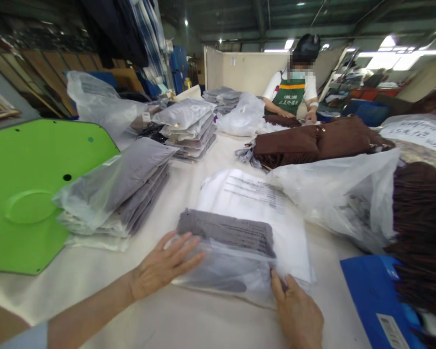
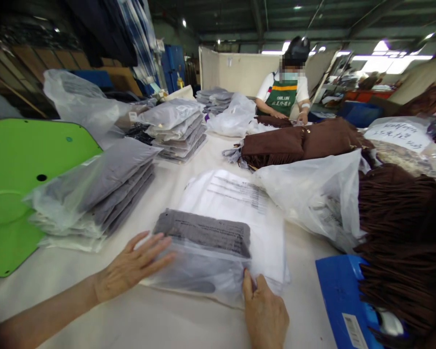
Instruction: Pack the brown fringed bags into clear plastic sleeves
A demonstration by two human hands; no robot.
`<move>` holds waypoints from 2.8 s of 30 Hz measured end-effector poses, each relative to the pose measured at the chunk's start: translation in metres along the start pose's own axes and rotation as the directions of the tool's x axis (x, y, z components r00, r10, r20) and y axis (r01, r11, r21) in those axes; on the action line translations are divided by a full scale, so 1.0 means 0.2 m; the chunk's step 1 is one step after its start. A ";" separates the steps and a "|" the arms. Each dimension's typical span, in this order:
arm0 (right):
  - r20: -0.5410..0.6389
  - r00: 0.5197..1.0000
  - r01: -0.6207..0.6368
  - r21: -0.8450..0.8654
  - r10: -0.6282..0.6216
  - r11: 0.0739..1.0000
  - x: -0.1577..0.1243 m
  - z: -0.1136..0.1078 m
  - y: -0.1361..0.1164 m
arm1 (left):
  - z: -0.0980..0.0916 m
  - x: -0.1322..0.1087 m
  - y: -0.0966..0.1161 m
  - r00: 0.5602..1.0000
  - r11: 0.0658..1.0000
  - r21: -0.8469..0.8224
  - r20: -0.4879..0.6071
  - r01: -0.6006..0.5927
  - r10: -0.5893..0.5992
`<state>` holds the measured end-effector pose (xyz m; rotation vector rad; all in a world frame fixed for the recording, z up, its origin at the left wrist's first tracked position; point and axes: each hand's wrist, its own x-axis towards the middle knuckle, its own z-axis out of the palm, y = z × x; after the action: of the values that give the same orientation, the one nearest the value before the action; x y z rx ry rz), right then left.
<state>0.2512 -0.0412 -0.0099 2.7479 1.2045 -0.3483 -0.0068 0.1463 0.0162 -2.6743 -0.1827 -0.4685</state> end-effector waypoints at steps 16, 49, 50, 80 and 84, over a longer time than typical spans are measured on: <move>-0.010 0.998 -0.054 0.301 0.060 0.952 0.00 -0.14 0.02 | 0.13 0.33 0.26 0.981 0.973 -0.175 0.144 0.151 -0.127; -0.349 0.928 -0.074 0.174 0.132 0.982 -0.04 -0.01 -0.01 | 0.21 0.39 0.20 0.998 0.986 -0.156 0.002 -0.056 0.057; -0.429 0.899 -0.015 0.175 0.090 0.985 -0.06 -0.01 -0.04 | 0.21 0.38 0.20 0.999 0.986 -0.163 0.014 -0.048 0.051; -0.180 0.821 -0.108 0.883 0.542 0.456 -0.47 -0.13 1.03 | 0.27 0.36 0.16 0.985 0.965 -0.248 -0.169 -0.086 0.044; -0.112 0.870 -0.077 0.932 0.481 0.355 -0.40 -0.15 1.00 | 0.28 0.34 0.17 0.995 0.958 -0.286 -0.097 -0.017 -0.011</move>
<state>0.3511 -0.2279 0.0428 4.1016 0.5317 -0.6124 0.0805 0.1441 -0.0212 -2.9239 -0.0868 -0.6692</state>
